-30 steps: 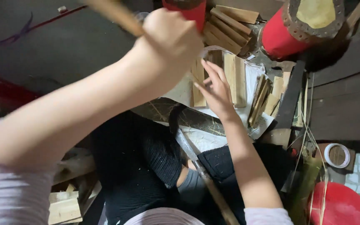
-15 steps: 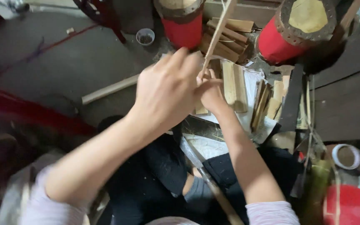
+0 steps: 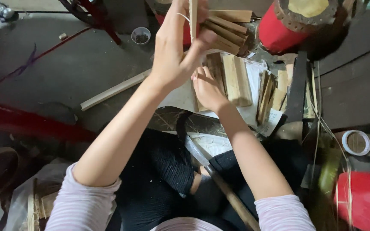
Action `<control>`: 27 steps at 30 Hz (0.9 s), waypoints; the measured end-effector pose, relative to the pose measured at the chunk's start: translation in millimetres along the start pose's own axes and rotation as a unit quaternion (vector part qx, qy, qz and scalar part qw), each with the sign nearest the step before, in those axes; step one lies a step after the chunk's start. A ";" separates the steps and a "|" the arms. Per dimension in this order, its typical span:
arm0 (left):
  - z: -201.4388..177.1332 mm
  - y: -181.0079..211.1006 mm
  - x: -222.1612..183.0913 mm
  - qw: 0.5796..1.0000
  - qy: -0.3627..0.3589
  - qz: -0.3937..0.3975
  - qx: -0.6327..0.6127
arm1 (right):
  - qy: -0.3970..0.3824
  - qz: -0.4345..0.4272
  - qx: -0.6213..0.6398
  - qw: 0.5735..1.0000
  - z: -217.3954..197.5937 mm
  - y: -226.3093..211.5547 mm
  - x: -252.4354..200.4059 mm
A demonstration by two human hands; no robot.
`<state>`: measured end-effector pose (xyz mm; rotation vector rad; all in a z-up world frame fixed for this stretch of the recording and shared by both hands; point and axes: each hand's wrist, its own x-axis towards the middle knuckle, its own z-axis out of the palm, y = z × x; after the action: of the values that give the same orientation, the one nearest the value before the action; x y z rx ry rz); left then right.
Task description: Shaving a thin strip of wood with a curved blade to refine its shape and flexibility, followed by bending it.
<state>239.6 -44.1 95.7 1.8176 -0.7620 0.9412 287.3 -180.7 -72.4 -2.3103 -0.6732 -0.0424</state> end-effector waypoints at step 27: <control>41.8 -100.8 39.1 0.961 0.253 0.051 0.098 | -0.130 0.116 -0.361 0.916 142.6 31.9 -262.4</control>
<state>353.0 -47.9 72.4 1.6040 -0.4534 1.5174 53.5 -226.6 -255.3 -3.1411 -0.5614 0.1563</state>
